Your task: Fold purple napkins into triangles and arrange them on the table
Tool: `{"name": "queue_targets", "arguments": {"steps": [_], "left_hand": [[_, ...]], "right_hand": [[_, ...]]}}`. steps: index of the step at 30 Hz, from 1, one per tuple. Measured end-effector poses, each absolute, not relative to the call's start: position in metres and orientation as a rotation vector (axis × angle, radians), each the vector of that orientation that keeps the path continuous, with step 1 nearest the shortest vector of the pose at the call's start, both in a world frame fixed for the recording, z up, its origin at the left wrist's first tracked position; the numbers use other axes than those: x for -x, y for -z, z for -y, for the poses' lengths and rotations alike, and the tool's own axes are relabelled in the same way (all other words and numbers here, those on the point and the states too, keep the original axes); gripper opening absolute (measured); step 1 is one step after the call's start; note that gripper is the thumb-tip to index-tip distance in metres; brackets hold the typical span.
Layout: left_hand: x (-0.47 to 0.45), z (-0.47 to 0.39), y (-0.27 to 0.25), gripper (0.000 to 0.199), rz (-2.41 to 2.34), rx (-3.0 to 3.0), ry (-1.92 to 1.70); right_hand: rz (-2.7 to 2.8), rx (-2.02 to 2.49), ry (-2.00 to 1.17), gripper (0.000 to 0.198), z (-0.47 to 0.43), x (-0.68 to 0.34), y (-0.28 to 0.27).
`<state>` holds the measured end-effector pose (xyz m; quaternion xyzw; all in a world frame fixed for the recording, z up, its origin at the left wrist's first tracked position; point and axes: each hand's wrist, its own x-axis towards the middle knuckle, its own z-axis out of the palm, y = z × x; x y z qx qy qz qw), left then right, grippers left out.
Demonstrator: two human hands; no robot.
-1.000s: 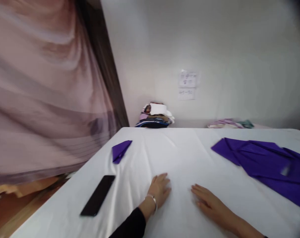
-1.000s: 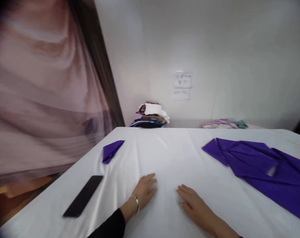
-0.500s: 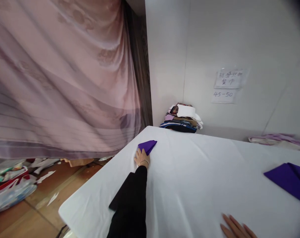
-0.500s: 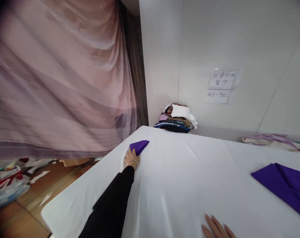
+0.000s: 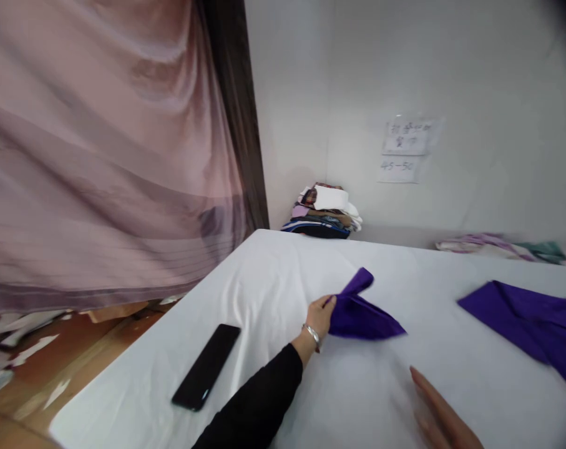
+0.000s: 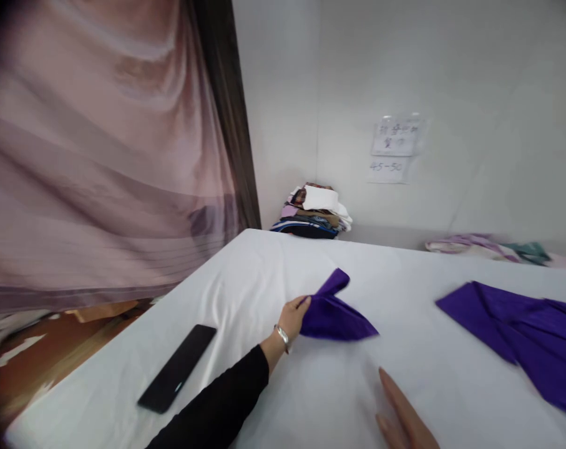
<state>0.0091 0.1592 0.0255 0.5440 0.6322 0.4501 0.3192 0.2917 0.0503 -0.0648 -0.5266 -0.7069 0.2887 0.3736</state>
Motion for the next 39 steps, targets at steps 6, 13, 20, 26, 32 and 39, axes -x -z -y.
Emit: {"name": "queue_targets", "arguments": {"steps": [6, 13, 20, 26, 32, 39], "left_hand": [[-0.091, -0.093, -0.005, 0.041, -1.136, -1.098, -1.088], [-0.087, -0.067, -0.013, 0.050, -1.170, -1.214, -1.178], [-0.084, -0.049, -0.011, 0.062, -1.310, -1.397, -1.116], [-0.073, -0.061, -0.017, 0.071, -1.434, -1.257, -1.151], [-0.061, -0.073, -0.002, 0.048, -1.185, -0.824, -1.215], [-0.039, -0.076, -0.011, 0.037, -0.966, -0.421, -1.295]], "right_hand": [[1.233, 1.214, -1.049, 0.071, -0.047, -0.275, 0.008], [0.907, 1.144, -1.154, 0.092, -0.053, -0.269, 0.010], [1.075, 1.138, -1.092, 0.031, -0.054, -0.262, 0.002], [1.005, 1.076, -1.167, 0.031, -0.054, -0.258, -0.010], [0.609, 1.004, -1.443, 0.030, -0.048, -0.256, -0.017], [0.880, 1.362, -1.112, 0.040, -0.038, -0.264, -0.023]]}}
